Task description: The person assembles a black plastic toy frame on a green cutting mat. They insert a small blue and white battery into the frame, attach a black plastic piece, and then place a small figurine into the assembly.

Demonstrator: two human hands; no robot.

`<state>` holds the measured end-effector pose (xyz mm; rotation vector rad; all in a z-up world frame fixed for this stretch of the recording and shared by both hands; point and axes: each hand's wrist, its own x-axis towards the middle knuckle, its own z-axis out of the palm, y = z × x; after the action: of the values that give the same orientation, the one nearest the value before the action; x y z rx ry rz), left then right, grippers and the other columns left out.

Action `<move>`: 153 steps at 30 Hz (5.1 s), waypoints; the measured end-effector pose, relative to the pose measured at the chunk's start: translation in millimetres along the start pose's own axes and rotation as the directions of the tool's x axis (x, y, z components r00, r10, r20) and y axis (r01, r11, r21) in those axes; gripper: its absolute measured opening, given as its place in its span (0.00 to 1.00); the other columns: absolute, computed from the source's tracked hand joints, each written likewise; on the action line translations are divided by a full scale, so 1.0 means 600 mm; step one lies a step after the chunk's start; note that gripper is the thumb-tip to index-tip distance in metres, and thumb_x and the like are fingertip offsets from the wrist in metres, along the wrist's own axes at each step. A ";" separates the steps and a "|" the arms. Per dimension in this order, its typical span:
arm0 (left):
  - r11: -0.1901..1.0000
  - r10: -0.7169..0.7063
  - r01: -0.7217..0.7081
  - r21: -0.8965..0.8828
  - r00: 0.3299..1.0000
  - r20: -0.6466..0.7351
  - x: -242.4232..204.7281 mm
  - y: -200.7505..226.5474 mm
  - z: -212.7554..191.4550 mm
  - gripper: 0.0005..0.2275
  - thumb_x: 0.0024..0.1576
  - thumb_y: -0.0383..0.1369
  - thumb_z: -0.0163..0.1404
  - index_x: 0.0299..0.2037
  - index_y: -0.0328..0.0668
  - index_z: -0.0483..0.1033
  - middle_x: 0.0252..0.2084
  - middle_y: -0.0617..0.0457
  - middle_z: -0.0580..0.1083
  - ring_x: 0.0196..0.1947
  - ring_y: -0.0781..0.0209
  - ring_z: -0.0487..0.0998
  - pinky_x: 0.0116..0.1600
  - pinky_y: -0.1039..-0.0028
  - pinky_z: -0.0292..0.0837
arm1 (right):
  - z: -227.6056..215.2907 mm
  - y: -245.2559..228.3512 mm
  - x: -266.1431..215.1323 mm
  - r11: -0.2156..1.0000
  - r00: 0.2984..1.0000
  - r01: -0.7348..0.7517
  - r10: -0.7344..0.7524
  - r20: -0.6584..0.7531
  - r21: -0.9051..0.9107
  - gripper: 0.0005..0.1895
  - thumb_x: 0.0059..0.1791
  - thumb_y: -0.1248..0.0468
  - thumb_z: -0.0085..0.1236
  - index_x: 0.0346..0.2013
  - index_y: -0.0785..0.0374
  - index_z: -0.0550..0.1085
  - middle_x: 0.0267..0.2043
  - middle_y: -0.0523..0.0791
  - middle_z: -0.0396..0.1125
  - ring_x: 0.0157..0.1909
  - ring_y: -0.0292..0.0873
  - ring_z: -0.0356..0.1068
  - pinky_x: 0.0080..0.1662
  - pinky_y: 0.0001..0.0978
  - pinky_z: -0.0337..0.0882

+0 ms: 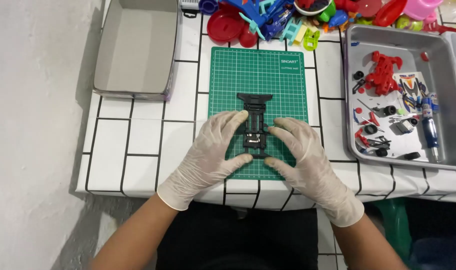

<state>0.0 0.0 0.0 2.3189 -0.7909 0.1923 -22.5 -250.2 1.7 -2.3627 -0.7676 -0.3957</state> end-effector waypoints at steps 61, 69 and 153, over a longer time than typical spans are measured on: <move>0.932 0.360 -0.354 0.081 0.871 -0.335 0.110 -0.060 0.010 0.11 0.64 0.20 0.48 0.56 0.35 0.73 0.46 0.44 0.74 0.47 0.48 0.75 0.54 0.60 0.72 | -0.245 0.251 -0.126 0.565 0.804 -0.523 0.575 -0.150 -0.639 0.14 0.51 0.58 0.62 0.49 0.58 0.79 0.37 0.50 0.70 0.41 0.53 0.69 0.46 0.44 0.70; 0.924 0.364 -0.381 0.025 0.858 -0.363 0.107 -0.042 0.005 0.08 0.68 0.31 0.46 0.53 0.37 0.72 0.50 0.48 0.77 0.49 0.49 0.78 0.56 0.59 0.72 | -0.149 0.038 0.016 0.985 0.975 -0.170 0.166 -0.146 -0.011 0.19 0.48 0.78 0.64 0.52 0.75 0.72 0.46 0.55 0.72 0.48 0.50 0.73 0.56 0.39 0.75; 0.981 0.177 -0.190 0.031 0.953 0.247 0.068 -0.081 0.025 0.28 0.50 0.53 0.58 0.59 0.55 0.69 0.62 0.57 0.64 0.73 0.55 0.56 0.78 0.54 0.41 | 0.000 -0.028 0.102 0.968 0.908 -0.239 0.251 0.335 -0.075 0.11 0.48 0.68 0.64 0.45 0.57 0.80 0.43 0.45 0.71 0.53 0.49 0.73 0.56 0.42 0.72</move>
<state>60.3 -1.0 -24.7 2.3474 -1.1388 0.0094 15.6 -213.4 36.7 -2.5532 -0.6044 0.1170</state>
